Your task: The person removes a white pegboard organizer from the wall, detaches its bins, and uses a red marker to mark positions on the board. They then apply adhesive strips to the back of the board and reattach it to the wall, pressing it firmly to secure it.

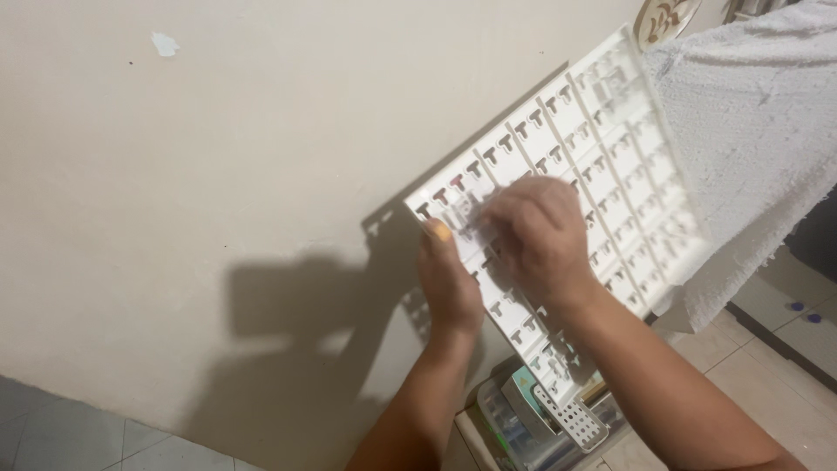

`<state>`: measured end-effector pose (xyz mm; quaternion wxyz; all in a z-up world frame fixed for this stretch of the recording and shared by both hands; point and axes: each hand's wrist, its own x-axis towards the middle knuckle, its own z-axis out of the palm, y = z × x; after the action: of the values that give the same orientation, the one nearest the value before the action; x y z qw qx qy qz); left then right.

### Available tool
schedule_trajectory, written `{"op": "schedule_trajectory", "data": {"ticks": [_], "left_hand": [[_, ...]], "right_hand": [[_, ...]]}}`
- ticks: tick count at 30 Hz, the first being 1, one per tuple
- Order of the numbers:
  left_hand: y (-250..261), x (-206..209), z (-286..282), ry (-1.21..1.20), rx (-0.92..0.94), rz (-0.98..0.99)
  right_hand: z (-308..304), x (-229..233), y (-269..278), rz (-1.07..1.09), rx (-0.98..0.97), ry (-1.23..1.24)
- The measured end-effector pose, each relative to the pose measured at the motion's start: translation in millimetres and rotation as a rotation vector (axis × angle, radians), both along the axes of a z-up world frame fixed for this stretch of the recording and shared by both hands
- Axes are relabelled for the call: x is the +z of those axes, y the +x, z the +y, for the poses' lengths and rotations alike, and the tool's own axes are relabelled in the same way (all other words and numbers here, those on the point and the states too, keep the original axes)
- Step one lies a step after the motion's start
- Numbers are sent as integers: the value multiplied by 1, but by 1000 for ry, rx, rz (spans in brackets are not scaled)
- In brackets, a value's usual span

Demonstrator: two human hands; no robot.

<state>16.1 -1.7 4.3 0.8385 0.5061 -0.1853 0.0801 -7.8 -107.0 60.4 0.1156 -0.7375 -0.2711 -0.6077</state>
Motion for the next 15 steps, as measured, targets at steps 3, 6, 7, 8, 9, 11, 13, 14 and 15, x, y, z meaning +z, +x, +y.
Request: {"op": "schedule_trajectory", "data": {"ticks": [3, 6, 7, 8, 9, 11, 13, 14, 15], "left_hand": [[7, 11, 5, -150, -154, 143], [10, 15, 6, -255, -214, 206], [10, 16, 5, -279, -217, 215], [11, 16, 5, -276, -210, 235], [14, 15, 7, -273, -205, 252], [18, 14, 11, -257, -183, 253], [21, 14, 18, -232, -156, 220], [24, 15, 22, -263, -140, 219], [27, 16, 27, -294, -124, 220]], "right_hand": [[1, -8, -10, 49, 45, -30], [-8, -19, -18, 129, 70, -55], [-13, -24, -20, 159, 75, -63], [-18, -29, -22, 202, 133, -33], [-22, -36, -21, 244, 189, -4], [-35, -45, -23, 381, 365, 196], [-55, -46, -28, 564, 599, 542], [-67, -43, -34, 541, 568, 626], [-81, -38, -39, 517, 536, 711]]}}
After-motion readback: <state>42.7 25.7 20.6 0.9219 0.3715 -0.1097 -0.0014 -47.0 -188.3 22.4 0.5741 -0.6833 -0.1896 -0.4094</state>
